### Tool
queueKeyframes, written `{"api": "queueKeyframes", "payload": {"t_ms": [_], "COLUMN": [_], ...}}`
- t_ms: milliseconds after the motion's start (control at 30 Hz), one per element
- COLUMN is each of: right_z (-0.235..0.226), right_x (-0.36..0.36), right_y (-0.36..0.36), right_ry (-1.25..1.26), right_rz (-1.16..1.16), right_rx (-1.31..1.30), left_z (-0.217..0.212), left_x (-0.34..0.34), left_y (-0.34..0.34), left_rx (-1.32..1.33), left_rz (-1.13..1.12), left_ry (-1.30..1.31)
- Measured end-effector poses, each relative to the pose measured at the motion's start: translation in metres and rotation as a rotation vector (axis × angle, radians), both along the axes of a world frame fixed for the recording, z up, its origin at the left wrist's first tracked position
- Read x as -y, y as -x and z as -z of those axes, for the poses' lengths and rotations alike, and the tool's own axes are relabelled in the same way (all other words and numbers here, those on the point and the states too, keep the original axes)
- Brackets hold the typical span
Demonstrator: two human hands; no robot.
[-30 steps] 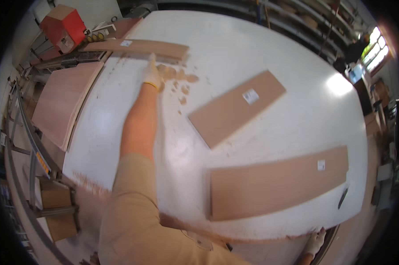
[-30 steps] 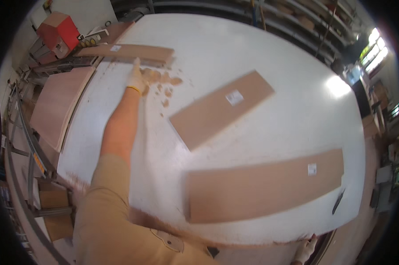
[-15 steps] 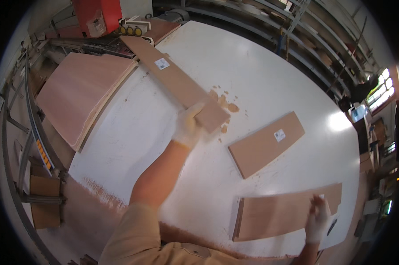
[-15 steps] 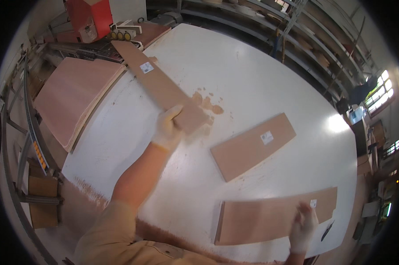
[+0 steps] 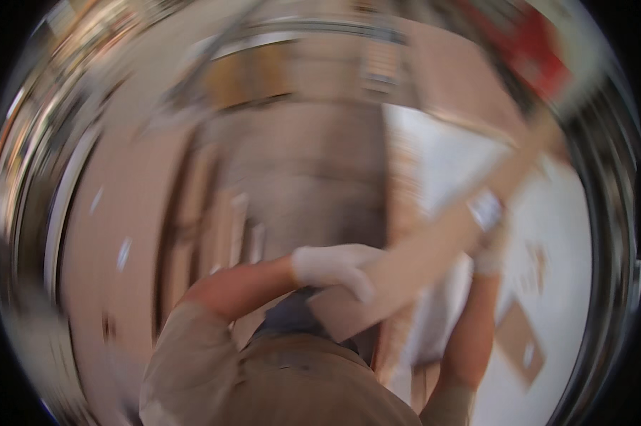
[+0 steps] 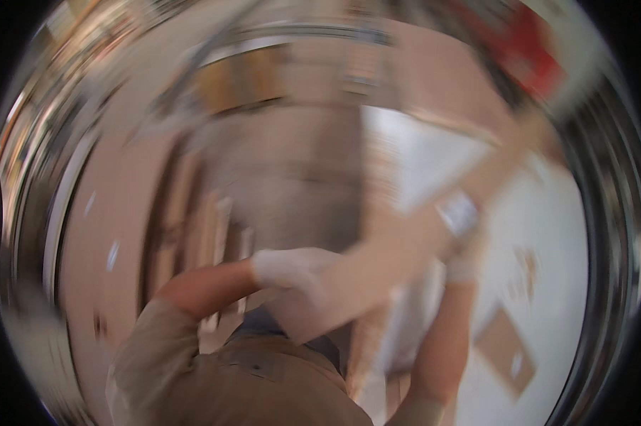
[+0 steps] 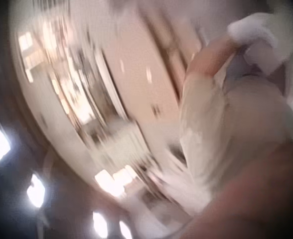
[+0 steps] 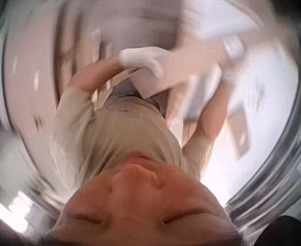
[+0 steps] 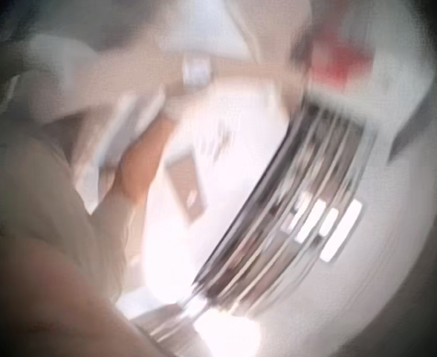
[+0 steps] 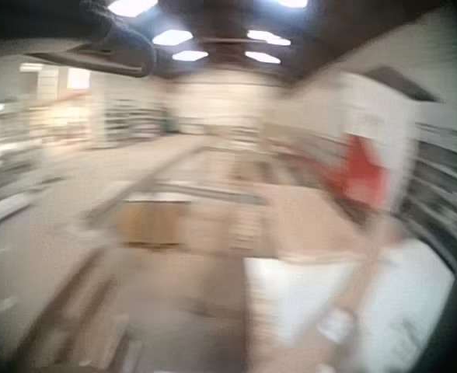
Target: The person repeatedly picks up flat cardboard pieces from the floor and places them onto a white work table. The person handles the pieces one at a time, stacking them in a pile on the table surface.
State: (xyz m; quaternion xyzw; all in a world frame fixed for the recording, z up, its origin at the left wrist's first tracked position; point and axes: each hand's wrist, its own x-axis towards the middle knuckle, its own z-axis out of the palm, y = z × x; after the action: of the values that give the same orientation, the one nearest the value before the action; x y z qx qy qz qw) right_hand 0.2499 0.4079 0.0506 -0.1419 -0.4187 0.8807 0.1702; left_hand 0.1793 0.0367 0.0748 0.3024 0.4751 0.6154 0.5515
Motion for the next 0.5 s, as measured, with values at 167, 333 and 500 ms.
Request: {"api": "queueKeyframes", "payload": {"t_ms": [167, 333, 500], "right_z": [-0.033, -0.044, 0.018], "right_x": [0.136, 0.364, 0.530], "right_y": [0.095, 0.132, 0.163], "right_ry": [0.034, 0.109, 0.103], "right_rz": [-0.088, -0.319, -0.637], "right_rx": [-0.054, 0.007, 0.079], "left_z": [-0.039, -0.100, -0.076], "left_x": [0.166, 0.283, 0.365], "left_y": [0.000, -0.082, -0.139], "left_rx": [-0.472, -1.191, -1.147], "left_rz": [-0.279, -0.703, -1.088], "left_ry": [0.352, 1.169, 1.452]}}
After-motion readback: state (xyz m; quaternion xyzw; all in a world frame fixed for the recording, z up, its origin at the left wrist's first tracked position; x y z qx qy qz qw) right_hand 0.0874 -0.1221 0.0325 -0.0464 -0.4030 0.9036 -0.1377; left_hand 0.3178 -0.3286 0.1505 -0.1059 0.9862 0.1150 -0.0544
